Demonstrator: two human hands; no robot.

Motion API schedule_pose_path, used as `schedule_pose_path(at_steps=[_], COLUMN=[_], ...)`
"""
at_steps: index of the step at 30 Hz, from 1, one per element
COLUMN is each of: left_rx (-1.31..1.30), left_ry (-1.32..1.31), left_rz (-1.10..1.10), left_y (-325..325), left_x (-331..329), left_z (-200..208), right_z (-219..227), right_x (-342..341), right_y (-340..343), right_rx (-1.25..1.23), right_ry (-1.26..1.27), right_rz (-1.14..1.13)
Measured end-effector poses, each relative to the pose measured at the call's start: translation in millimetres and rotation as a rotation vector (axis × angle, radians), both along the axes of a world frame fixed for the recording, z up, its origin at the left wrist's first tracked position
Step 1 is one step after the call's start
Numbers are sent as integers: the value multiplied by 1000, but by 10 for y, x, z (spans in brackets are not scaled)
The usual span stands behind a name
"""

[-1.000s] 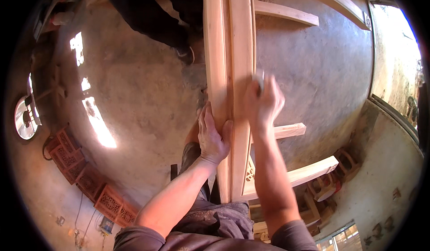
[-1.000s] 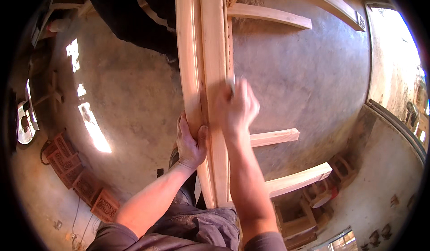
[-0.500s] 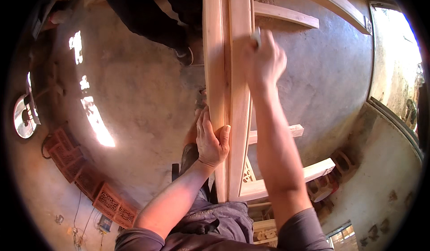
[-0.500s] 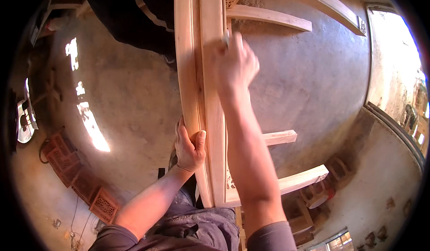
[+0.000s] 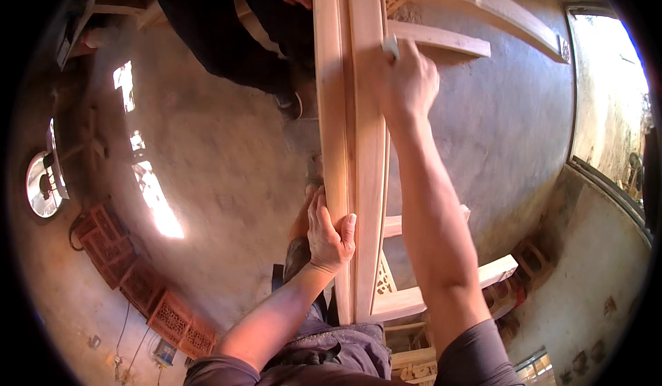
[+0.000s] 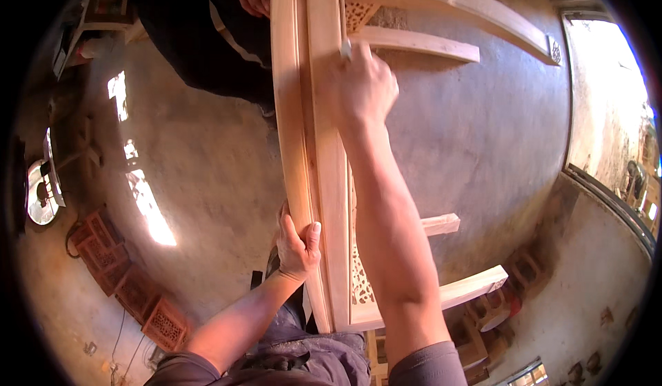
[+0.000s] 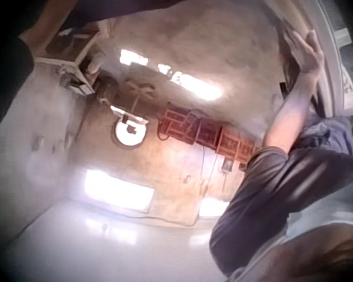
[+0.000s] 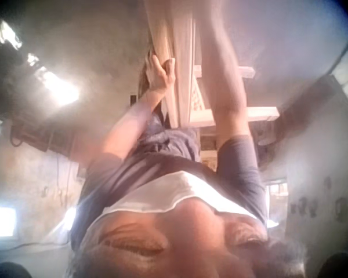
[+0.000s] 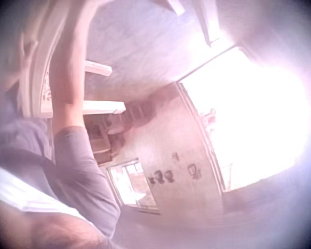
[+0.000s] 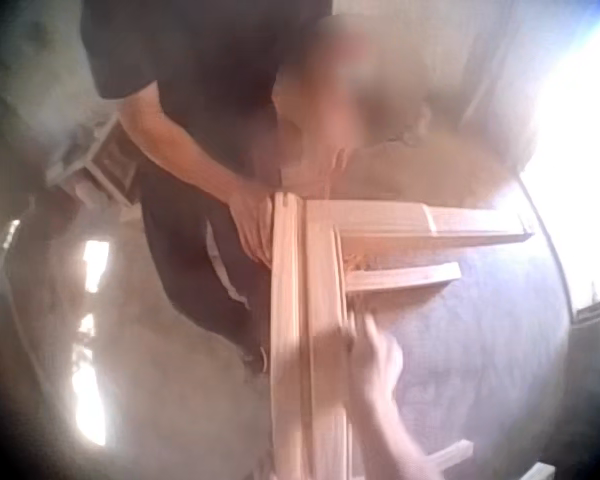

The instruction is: The person sands the surfaces and carved details of a wooden table by hand with a piece of sandpaper, while another person helps stabilize the furniture and uses an air blow gun to clear sawdust.

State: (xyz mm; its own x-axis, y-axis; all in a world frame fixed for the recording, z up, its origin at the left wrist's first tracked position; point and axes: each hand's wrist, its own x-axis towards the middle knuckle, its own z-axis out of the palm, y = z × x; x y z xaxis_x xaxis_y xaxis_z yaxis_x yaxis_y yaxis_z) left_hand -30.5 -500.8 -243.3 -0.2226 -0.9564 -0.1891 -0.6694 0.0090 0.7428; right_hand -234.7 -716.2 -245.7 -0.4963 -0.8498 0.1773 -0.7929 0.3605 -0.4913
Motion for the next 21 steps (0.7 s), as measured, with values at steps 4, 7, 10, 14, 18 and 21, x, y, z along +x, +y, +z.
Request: schedule_pose_path(at_steps=[4,7,10,14,18,21], left_rx=[56,46,26,18,21,48], left_ry=[-13,-4,52,19,-14,30], left_rz=[52,44,6,12,25,56], left_y=[17,-25,-43,-32,-48,-44], left_x=[88,78,26,16,67,98], left_z=[51,99,72,53,91,90], right_z=[-29,49,35,25,26,42], right_x=[397,357,29,-89,295,234], right_y=[1172,992,-21,-372,760,444], right_rx=[-5,-6,-11,57,-74,55], right_ry=[-145,-180,-1,-60,-187,-169], right_rz=[36,30,44,-5,24,32])
